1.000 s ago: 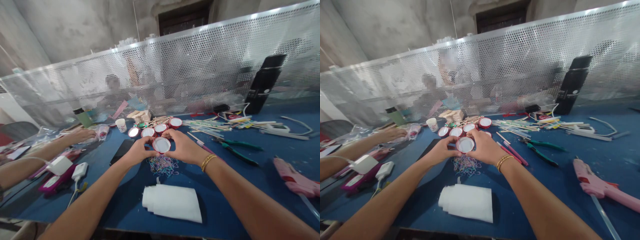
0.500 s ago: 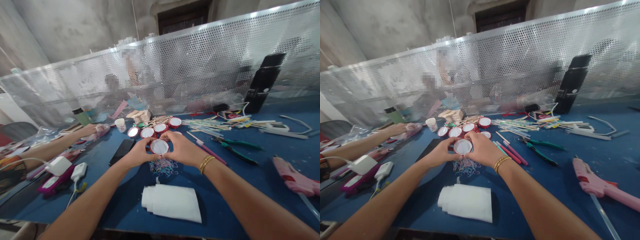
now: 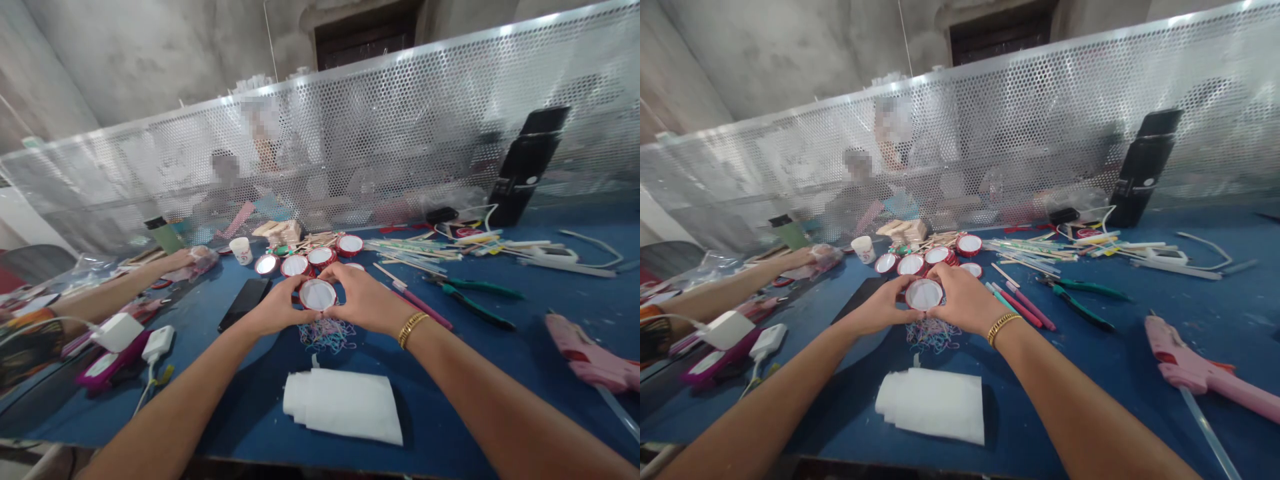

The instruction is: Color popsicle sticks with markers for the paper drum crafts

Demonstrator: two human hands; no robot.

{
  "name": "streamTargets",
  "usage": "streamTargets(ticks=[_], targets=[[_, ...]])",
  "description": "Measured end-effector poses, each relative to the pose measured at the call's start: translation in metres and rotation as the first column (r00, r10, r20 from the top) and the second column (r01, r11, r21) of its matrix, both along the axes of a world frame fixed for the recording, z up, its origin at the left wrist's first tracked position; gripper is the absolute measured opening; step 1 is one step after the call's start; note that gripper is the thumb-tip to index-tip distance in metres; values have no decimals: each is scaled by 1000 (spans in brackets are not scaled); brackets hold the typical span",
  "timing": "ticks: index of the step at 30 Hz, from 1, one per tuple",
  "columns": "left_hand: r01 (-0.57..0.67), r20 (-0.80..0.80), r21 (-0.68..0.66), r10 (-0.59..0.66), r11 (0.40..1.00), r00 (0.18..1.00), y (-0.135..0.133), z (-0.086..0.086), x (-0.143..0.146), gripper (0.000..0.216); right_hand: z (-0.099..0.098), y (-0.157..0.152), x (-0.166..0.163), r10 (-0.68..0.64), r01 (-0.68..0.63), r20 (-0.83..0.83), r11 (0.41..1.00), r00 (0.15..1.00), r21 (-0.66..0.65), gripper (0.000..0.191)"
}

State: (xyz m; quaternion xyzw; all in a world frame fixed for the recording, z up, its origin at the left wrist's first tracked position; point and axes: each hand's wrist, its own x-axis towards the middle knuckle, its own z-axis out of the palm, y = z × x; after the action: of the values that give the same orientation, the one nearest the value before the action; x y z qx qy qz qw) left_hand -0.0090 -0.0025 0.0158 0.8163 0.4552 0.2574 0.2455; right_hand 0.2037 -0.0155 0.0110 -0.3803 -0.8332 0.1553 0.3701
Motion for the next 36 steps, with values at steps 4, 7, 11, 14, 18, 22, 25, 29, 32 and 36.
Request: streamTargets(ticks=[4, 7, 11, 14, 18, 22, 25, 29, 32, 36], targets=[[1, 32, -12, 0, 1000, 999, -1, 0, 1, 62, -2, 2, 0, 13, -13, -45, 1000, 999, 3, 46], [8, 92, -55, -3, 998, 996, -1, 0, 1, 59, -4, 3, 0, 34, -35, -91, 999, 995, -7, 45], [34, 270, -181, 17, 983, 963, 0, -4, 3, 58, -4, 4, 1, 39, -39, -157, 999, 987, 5, 45], [106, 488, -249, 30, 963, 872, 1, -11, 8, 59, -2, 4, 0, 21, -21, -205, 1000, 979, -1, 43], [179, 711, -283, 81, 942, 698, 0, -18, 17, 58, -1, 3, -1, -32, 37, -238, 999, 971, 16, 42], [206, 777, -320, 132, 925, 616, -5, -18, 23, 46, -2, 4, -2, -97, 112, -218, 992, 971, 57, 40], [218, 804, -335, 158, 917, 573, -6, -17, 24, 35, -2, 5, -1, -139, 157, -186, 984, 973, 86, 38], [283, 849, -412, 252, 866, 465, -7, -16, 24, 32, -3, 5, -2, -181, 205, -197, 973, 963, 106, 37], [307, 828, -498, 339, 811, 446, -7, -15, 24, 27, -4, 5, -3, -216, 245, -208, 961, 954, 126, 38], [291, 836, -483, 336, 826, 434, -8, -14, 26, 30, -5, 4, -4, -240, 268, -201, 955, 950, 129, 38]])
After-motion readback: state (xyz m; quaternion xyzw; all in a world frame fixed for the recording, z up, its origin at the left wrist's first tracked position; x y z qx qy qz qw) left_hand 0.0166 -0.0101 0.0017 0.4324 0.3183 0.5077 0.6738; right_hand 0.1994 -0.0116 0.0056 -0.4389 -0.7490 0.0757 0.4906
